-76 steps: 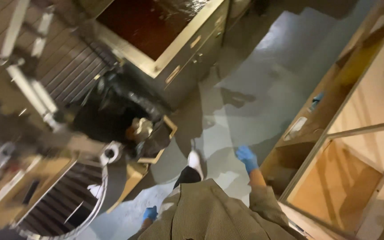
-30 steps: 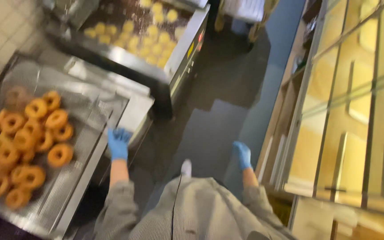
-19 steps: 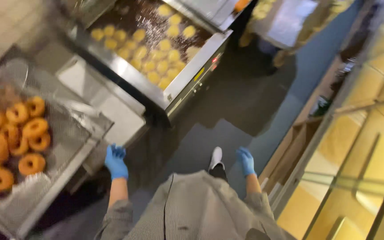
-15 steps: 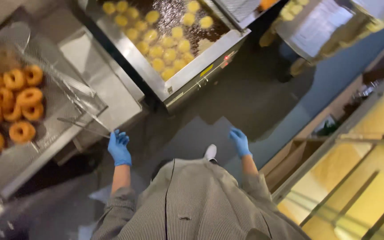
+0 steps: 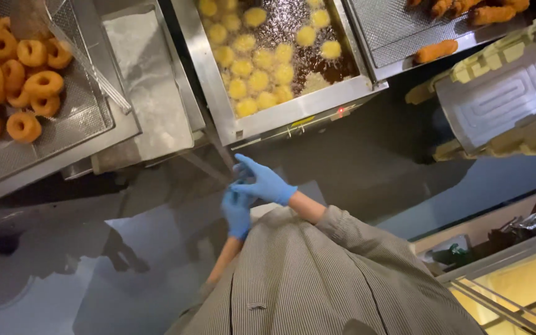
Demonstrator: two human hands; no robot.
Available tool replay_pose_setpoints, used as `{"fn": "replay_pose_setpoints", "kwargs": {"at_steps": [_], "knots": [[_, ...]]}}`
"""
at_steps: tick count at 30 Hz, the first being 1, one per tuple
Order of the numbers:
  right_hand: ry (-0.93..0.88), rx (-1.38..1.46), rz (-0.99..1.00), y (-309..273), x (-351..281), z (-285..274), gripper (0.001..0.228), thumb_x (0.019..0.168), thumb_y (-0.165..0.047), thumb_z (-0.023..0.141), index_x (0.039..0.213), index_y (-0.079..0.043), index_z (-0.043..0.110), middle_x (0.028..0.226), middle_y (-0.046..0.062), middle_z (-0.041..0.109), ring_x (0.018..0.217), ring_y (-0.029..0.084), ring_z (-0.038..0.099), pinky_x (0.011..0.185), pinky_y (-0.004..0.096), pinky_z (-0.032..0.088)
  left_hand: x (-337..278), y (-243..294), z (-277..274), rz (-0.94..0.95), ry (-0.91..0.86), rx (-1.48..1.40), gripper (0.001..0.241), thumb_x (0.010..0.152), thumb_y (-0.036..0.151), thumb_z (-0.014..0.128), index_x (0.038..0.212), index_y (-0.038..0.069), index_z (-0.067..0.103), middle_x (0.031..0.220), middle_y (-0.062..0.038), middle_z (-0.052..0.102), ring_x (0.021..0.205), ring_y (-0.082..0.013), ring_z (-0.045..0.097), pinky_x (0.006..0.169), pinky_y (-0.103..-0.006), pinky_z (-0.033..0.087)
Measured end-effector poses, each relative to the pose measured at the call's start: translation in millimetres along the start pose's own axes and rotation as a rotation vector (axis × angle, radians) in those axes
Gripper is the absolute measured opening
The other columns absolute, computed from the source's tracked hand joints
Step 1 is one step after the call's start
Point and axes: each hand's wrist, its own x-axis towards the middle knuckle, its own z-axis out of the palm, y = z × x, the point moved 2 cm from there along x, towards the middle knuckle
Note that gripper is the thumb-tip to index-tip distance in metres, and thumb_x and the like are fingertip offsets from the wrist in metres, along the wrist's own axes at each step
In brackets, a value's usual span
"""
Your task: Removing fried pastries and donuts from hot oil using a skimmer and placing fresh dough into the fryer.
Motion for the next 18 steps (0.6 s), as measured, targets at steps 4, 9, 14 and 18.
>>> {"fn": "replay_pose_setpoints", "kwargs": {"at_steps": [4,9,14,18], "knots": [[0.315,-0.258,0.123,-3,28,-57,0.062,0.085,-0.027,0.078,0.138,-0.007,0.053,0.101,0.013,0.071,0.088,0.021,0.07,0.081,0.036,0.057,46,27,82,0.207,-0.308,0.386,0.024,0.089,0.021,0.071,0.105,0.002,0.074,0.089,-0.018,0.075,0.076,-0.0288,0.073,0.068,-0.0374,0.056],[0.603,-0.657,0.221,5,45,-211,0.062,0.088,-0.032,0.07,0.14,-0.006,0.05,0.079,0.016,0.07,0.073,0.035,0.071,0.067,0.048,0.056,82,84,109,0.21,-0.465,0.405,0.022,0.09,0.022,0.071,0.103,0.006,0.079,0.085,-0.018,0.077,0.071,-0.0287,0.073,0.064,-0.0356,0.055],[0.456,-1.161,0.328,36,86,-330,0.053,0.093,-0.04,0.073,0.125,-0.004,0.053,0.086,0.023,0.07,0.078,0.043,0.07,0.066,0.053,0.056,89,8,72,-0.135,-0.083,0.091,0.028,0.107,0.02,0.057,0.105,0.002,0.079,0.079,-0.005,0.073,0.067,-0.0076,0.06,0.06,-0.0258,0.049],[0.302,-1.345,0.365,98,150,-386,0.041,0.092,-0.033,0.07,0.116,-0.003,0.055,0.084,0.02,0.072,0.078,0.041,0.071,0.066,0.052,0.056,96,-38,36,-0.315,0.196,0.038,0.034,0.108,0.025,0.052,0.106,0.002,0.076,0.084,-0.004,0.075,0.063,-0.0076,0.061,0.056,-0.0239,0.048]]}}
